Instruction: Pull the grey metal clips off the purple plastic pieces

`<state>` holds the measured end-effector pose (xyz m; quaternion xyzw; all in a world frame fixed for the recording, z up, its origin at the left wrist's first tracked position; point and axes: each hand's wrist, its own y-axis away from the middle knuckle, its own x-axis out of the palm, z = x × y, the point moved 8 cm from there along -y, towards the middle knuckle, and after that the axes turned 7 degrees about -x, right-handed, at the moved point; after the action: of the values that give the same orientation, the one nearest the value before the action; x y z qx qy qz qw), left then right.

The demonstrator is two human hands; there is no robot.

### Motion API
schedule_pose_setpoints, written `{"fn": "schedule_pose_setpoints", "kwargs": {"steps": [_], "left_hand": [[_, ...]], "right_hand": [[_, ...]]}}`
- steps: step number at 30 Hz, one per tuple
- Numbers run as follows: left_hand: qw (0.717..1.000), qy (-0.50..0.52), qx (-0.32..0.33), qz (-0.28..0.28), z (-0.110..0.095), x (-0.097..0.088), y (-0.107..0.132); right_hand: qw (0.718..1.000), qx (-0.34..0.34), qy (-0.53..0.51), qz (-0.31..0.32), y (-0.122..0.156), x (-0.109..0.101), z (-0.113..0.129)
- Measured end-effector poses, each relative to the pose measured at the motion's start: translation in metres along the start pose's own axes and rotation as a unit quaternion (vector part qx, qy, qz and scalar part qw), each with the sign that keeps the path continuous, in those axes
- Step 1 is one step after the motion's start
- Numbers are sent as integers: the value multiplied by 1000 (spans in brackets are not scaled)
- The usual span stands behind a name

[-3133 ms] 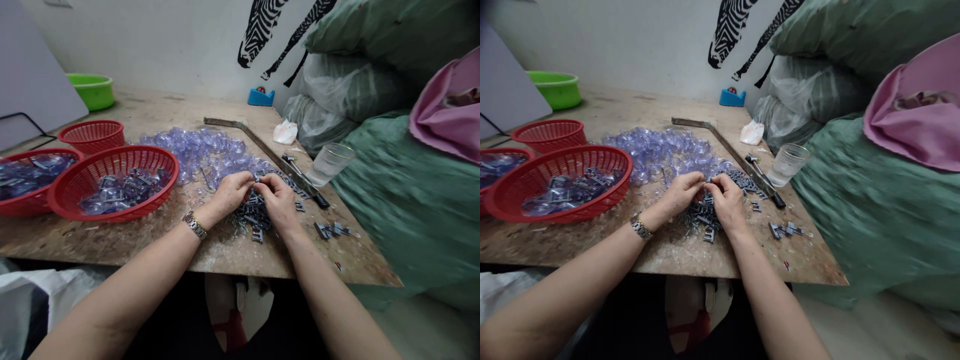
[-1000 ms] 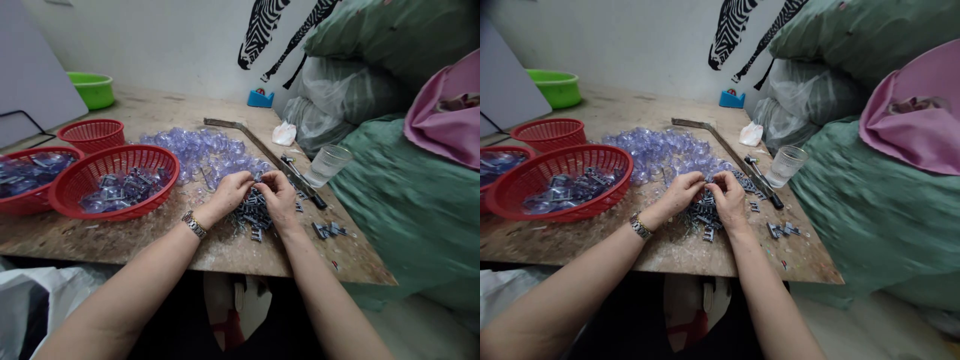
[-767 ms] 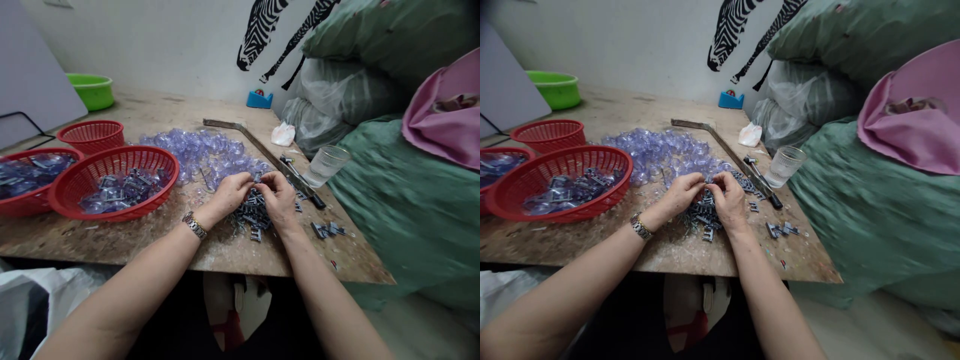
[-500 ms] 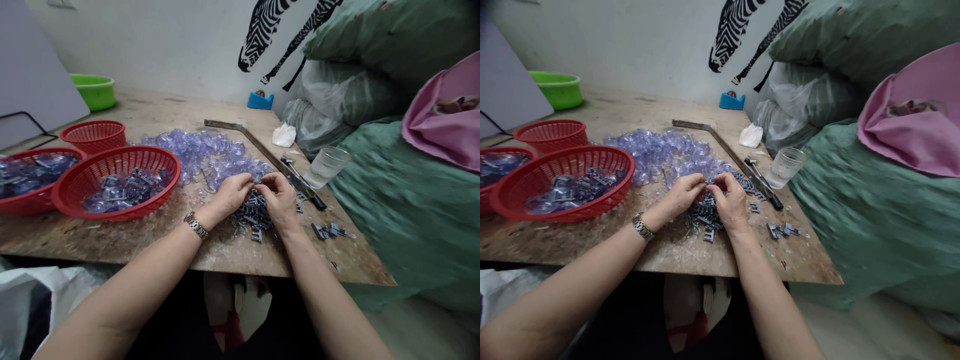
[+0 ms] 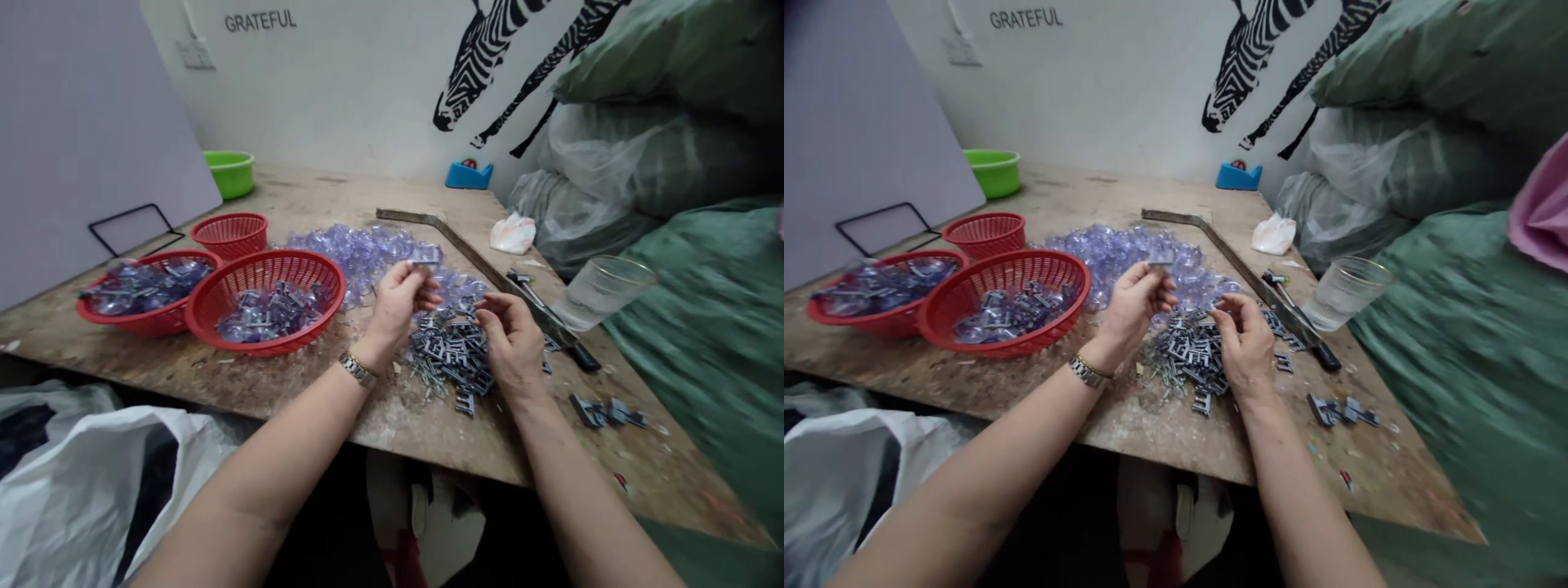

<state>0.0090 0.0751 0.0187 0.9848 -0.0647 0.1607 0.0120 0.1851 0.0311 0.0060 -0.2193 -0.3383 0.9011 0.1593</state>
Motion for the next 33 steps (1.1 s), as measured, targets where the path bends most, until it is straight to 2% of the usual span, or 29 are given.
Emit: {"fn": "schedule_pose_setpoints", "kwargs": {"steps": [2,4,6,9,11,13,15,17,19,22,24,26,29,33], "left_hand": [[994,8,72,-85,-21,-25,-2],[979,-12,143,-143,-41,-49,-1],[967,-40,188,-166,-56,-66,-1],[964,-39,208,-161,-63,-79,-4],[970,-32,193,-144,-58,-77,-7],[978,-48,163,-121,-48,-67,-10],[983,-97,131,-85,-35,-50,-12],[973,-192,124,-43,-24,-32,-12],[930,-329,161,-15,-17,-15,-10],[827,-520,213,8,-6,1,-5],[770,-603,210,13,3,5,-4],[725,-662,191,12,10,6,-2],[673,-721,165,12,16,9,1],[632,-759,154,19,19,12,3]], "right_hand": [[1000,7,12,5,0,1,-1],[1000,12,23,5,0,1,-1],[999,16,28,5,0,1,0],[999,23,33,8,0,1,1],[999,22,46,12,-1,2,2],[998,15,65,20,-1,2,3],[996,10,80,29,-1,3,3],[996,5,86,38,-1,4,3],[995,1,87,46,-1,5,4],[995,-7,86,50,0,7,6],[995,-9,86,53,-1,7,6],[995,-10,86,58,0,8,6],[994,-8,87,65,0,9,4],[993,-3,92,77,0,10,3]]}}
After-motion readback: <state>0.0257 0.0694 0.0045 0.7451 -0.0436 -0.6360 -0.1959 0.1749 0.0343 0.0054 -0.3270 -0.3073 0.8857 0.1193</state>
